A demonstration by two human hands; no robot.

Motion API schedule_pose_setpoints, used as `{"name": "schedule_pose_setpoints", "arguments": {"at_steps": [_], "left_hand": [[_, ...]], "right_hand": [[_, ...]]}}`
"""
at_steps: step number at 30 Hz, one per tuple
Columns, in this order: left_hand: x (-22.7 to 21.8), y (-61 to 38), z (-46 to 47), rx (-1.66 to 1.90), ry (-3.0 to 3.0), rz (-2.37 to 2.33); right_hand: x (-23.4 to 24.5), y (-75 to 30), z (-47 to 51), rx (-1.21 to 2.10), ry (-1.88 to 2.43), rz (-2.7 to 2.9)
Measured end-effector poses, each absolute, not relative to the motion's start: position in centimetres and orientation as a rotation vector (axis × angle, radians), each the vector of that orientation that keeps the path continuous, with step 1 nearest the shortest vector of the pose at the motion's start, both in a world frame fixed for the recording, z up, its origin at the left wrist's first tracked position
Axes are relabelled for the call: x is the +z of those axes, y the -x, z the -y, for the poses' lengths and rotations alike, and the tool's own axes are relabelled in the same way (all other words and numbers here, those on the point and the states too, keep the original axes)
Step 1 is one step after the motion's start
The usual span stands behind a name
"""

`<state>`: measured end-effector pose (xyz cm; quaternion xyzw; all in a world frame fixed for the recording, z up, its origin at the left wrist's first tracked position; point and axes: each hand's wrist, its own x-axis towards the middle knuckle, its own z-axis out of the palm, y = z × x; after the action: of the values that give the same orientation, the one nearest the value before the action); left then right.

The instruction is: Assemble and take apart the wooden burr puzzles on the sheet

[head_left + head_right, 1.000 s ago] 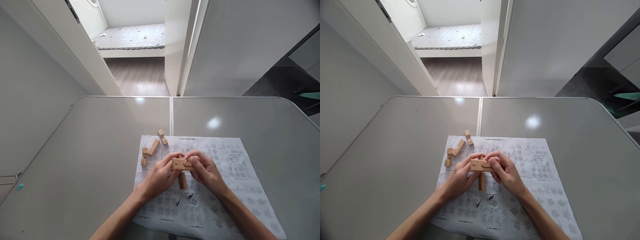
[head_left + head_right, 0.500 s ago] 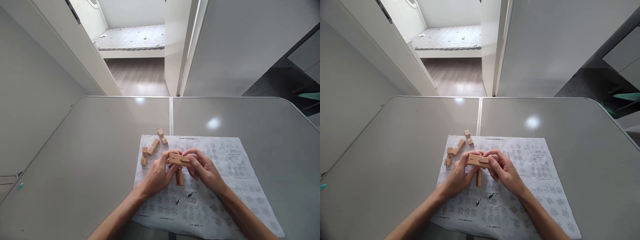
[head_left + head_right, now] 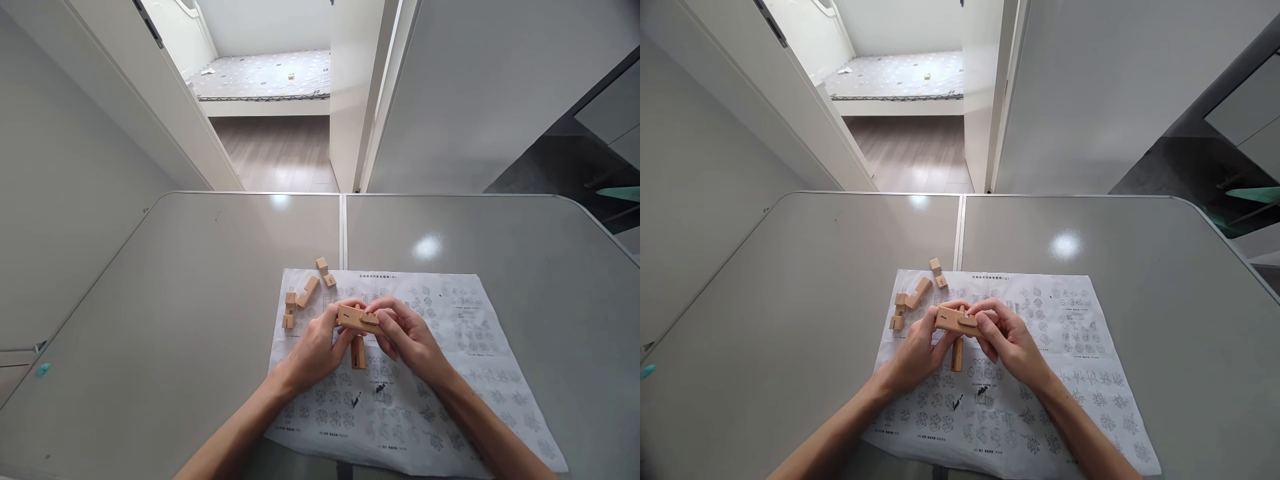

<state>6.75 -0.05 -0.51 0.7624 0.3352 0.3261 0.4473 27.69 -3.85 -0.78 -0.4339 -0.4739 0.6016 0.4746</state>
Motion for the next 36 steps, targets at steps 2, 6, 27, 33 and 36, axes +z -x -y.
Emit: {"name": "schedule_pose_setpoints", "arguments": {"at_steps": [2, 6, 27, 33, 36], "left_hand": [[-0.5, -6.72, 0.07, 0.804, -1.886, -0.83], [-0.5, -6.64, 0.09, 0.777, -1.893, -0.843], [-0.45, -6.62, 0.17, 0.798, -1.887, -0.843], [-0.14, -6.7, -0.08, 0.788, -1.811, -0.817], [-0.14, -6.69, -0.11, 0.791, -1.776, -0.805]], "right_hand": [[-0.69, -27.67, 3.85, 1.474, 1.064, 1.154], [-0.63, -27.72, 3.91, 1.473, 1.081, 1.152], [-1.08, -27.42, 4.13, 1.515, 1.041, 1.097], [-1.3, -27.57, 4.06, 1.522, 1.04, 1.089], [-1.36, -27.68, 4.08, 1.55, 1.042, 1.06]]}}
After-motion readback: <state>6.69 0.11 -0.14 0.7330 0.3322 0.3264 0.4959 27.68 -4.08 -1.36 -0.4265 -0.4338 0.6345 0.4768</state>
